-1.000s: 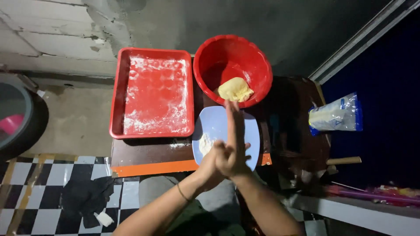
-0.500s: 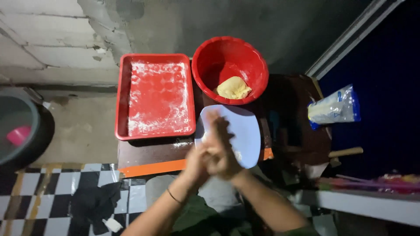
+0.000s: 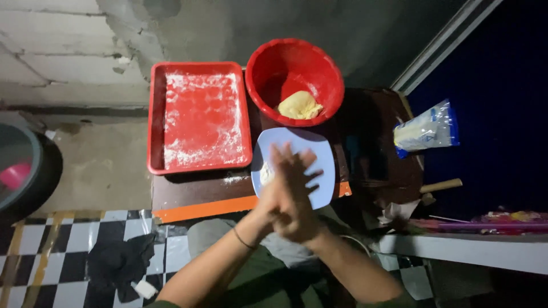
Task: The person is forming small dough balls by pinching dough from a bowl, rolling it between their hands, and coating it in flour on a plate.
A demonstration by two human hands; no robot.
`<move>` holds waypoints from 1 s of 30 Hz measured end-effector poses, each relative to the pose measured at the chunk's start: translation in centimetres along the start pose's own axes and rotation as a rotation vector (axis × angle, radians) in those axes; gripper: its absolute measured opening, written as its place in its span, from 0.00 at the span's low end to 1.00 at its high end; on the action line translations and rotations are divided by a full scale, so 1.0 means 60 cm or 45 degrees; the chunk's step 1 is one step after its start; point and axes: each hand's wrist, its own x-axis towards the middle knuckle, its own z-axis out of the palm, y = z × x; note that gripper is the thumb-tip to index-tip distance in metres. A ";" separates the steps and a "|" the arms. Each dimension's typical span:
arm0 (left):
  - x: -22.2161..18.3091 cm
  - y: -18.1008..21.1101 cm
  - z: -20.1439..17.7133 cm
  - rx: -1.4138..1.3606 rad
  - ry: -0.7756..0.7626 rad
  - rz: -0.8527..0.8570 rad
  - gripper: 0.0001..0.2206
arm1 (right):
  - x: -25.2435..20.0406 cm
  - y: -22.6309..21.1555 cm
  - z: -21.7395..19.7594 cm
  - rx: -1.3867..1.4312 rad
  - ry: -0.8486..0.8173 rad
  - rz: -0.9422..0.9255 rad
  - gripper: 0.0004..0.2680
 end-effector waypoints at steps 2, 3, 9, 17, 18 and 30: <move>0.031 0.056 0.044 0.088 -0.167 0.260 0.27 | 0.064 0.057 -0.002 1.096 -0.067 -0.376 0.23; 0.023 0.009 0.029 0.085 -0.172 0.258 0.27 | 0.098 0.085 -0.002 1.092 -0.066 -0.372 0.23; 0.040 0.009 0.036 0.196 -0.258 0.255 0.38 | 0.107 0.129 0.014 2.624 -0.228 -1.105 0.25; 0.079 0.059 0.031 0.124 -0.300 0.409 0.46 | 0.090 0.084 -0.097 3.269 0.368 -0.315 0.32; 0.081 0.065 0.029 0.124 -0.298 0.399 0.46 | 0.107 0.087 -0.079 3.266 0.362 -0.305 0.32; 0.094 0.022 0.051 -0.158 -0.098 0.261 0.41 | 0.150 0.046 0.055 2.215 -0.051 -1.531 0.34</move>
